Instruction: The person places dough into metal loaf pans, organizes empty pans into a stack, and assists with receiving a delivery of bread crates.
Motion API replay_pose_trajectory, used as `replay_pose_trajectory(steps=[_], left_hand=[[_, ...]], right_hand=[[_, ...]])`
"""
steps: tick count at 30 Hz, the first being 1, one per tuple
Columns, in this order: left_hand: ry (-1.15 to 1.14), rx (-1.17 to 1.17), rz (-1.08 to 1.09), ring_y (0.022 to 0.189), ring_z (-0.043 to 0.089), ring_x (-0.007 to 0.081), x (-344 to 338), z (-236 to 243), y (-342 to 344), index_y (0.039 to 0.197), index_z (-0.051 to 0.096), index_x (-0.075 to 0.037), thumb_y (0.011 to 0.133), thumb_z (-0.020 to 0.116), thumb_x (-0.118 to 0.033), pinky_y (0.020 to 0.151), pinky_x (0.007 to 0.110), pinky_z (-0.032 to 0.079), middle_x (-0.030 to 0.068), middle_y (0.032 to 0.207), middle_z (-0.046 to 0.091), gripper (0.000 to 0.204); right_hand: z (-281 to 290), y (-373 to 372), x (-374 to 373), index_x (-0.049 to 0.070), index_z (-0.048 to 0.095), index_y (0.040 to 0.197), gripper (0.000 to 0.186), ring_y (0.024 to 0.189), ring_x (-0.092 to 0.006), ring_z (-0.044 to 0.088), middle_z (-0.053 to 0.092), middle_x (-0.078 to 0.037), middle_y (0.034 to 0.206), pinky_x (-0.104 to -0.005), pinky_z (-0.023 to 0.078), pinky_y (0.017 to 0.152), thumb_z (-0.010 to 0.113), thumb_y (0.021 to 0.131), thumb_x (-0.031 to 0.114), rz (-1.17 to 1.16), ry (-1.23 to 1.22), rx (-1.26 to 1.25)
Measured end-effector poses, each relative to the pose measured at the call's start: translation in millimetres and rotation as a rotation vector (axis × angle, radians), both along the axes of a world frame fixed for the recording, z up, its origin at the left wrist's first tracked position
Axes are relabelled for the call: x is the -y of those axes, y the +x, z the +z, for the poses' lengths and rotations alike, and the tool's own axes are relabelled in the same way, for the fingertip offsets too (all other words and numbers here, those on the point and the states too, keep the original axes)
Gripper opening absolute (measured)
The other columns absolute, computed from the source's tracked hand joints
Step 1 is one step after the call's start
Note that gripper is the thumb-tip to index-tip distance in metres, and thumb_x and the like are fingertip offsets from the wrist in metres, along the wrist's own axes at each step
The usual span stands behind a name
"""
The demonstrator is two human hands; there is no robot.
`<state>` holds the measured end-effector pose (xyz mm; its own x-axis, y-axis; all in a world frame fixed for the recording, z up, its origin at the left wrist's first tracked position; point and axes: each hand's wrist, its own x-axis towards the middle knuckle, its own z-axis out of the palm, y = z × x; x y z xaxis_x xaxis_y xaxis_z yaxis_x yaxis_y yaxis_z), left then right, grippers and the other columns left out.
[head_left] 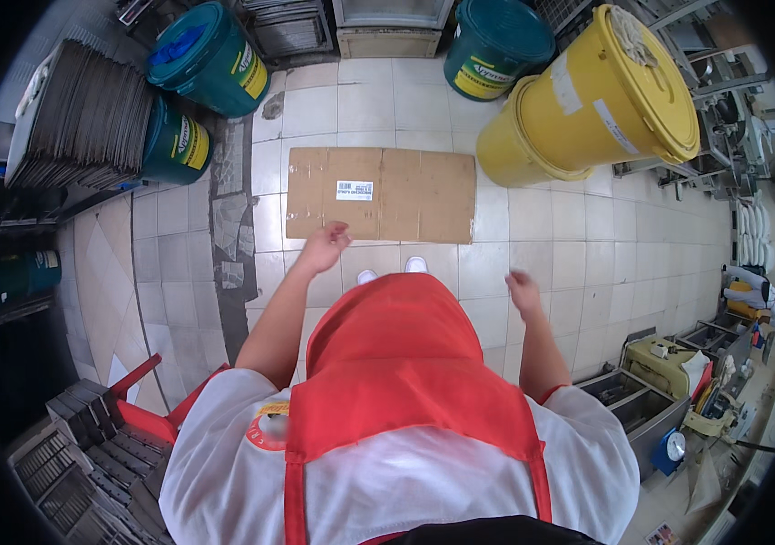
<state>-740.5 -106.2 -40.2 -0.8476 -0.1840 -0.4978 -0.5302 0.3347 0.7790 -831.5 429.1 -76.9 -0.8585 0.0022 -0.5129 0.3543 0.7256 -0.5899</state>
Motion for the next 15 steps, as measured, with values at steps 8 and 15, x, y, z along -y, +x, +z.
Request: replay_pose_trajectory(steps=[8,15], left_hand=[[-0.085,0.284,0.017,0.109,0.068,0.0338,21,-84,171,0.119,0.068,0.003,0.088,0.07,-0.035,0.095,0.04,0.053,0.0228,0.116,0.071,0.049],[-0.017,0.608,0.218,0.093,0.07,0.0276,40,-124,293,0.114,0.071,0.006,0.085,0.073,-0.03,0.083,0.039,0.054,0.0188,0.101,0.074,0.047]], right_hand=[[36,194,-35,0.0,0.071,0.117,0.043,0.073,-0.02,0.068,0.073,-0.013,0.091,-0.0364,0.054,0.066,0.071,0.087,0.031,-0.046,0.181,0.543],[38,175,-18,0.0,0.065,0.126,0.042,0.084,-0.0192,0.066,0.072,-0.011,0.106,-0.0328,0.054,0.072,0.064,0.094,0.027,0.008,0.08,0.382]])
